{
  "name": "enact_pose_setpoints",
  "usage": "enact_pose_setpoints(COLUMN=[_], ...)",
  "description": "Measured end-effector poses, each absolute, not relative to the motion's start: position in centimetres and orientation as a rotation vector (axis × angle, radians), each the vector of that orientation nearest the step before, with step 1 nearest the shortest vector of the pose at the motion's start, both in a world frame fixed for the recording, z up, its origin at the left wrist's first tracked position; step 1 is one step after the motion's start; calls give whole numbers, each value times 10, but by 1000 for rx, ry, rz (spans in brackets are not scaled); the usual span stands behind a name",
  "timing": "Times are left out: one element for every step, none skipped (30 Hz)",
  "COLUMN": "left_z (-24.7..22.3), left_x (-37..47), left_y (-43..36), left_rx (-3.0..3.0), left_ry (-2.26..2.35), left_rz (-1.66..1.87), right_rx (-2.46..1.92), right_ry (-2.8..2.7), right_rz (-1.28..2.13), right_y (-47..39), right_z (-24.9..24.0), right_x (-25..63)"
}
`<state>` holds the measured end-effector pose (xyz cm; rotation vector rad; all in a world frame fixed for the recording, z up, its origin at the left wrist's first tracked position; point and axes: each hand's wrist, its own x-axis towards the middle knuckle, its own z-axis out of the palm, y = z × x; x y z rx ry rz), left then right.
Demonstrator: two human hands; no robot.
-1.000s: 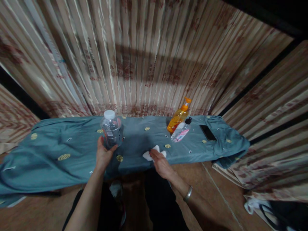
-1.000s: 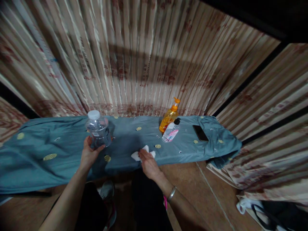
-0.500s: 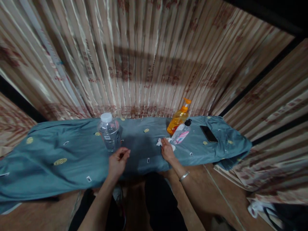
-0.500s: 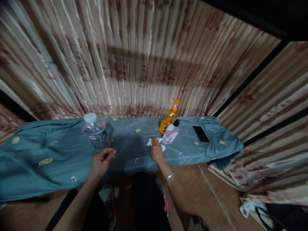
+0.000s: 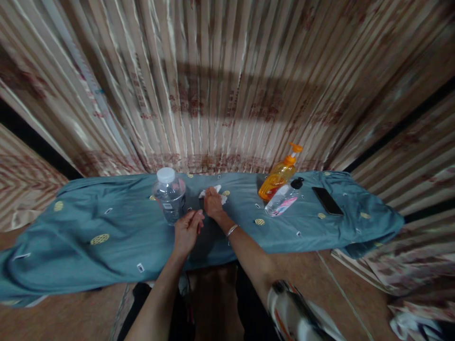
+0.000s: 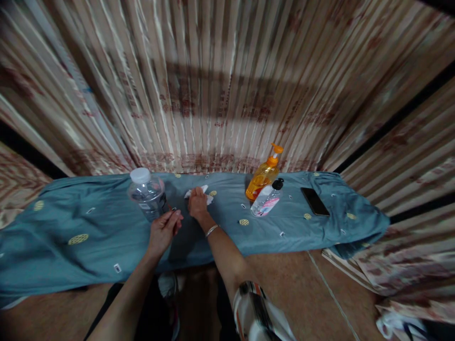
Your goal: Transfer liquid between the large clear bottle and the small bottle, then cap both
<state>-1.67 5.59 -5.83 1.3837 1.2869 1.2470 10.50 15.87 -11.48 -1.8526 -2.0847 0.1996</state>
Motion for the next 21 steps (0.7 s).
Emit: enact_pose_setpoints(left_z=[-59, -59, -59, -60, -60, -61, -61, -62, -63, -65, -66, -67, -68, -69, -69, -70, -70, -71, -71, -71, -71], left_x=[-16, -16, -15, -14, -13, -13, -12, -11, -10, -10, -9, -9, -8, -8, -8, -8, -8, -8, -7, -7, -7], left_y=[57, 57, 58, 58, 59, 59, 60, 60, 60, 61, 61, 61, 61, 61, 61, 61, 61, 61, 61, 61, 61], left_rx=[1379, 1375, 1372, 1368, 1365, 1361, 1357, 1352, 1348, 1344, 1340, 1335, 1331, 1326, 1321, 1317, 1312, 1306, 1301, 1296, 1291], left_ry=[1286, 1283, 1279, 1272, 1266, 1260, 1256, 1253, 1251, 1250, 1249, 1248, 1247, 1246, 1245, 1243, 1242, 1242, 1242, 1243, 1243], left_rz=[1250, 1253, 1257, 1260, 1264, 1267, 1269, 1269, 1267, 1262, 1256, 1250, 1244, 1240, 1236, 1233, 1232, 1231, 1232, 1234, 1237], right_rx=[-1797, -1736, -1677, -1624, -1572, -1520, -1474, -1415, -1351, -1324, -1335, -1370, -1417, -1476, -1556, -1651, -1752, -1857, -1957, -2045, -2123], right_ry=[-2135, -2187, -2237, -2281, -2321, -2360, -2393, -2430, -2457, -2474, -2476, -2477, -2464, -2436, -2392, -2341, -2287, -2226, -2159, -2093, -2032], right_rz=[215, 232, 250, 265, 280, 295, 311, 327, 354, 373, 385, 394, 405, 407, 393, 360, 316, 262, 216, 192, 167], right_y=[149, 137, 123, 108, 92, 75, 59, 44, 30, 17, 6, -4, -12, -19, -25, -30, -34, -38, -42, -45, -48], right_z=[-114, -114, -114, -113, -113, -112, -112, -112, -113, -114, -115, -117, -118, -119, -120, -121, -121, -121, -121, -121, -121], right_x=[98, 95, 94, 96, 100, 106, 114, 124, 135, 148, 161, 176, 192, 208, 224, 240, 254, 268, 281, 293, 305])
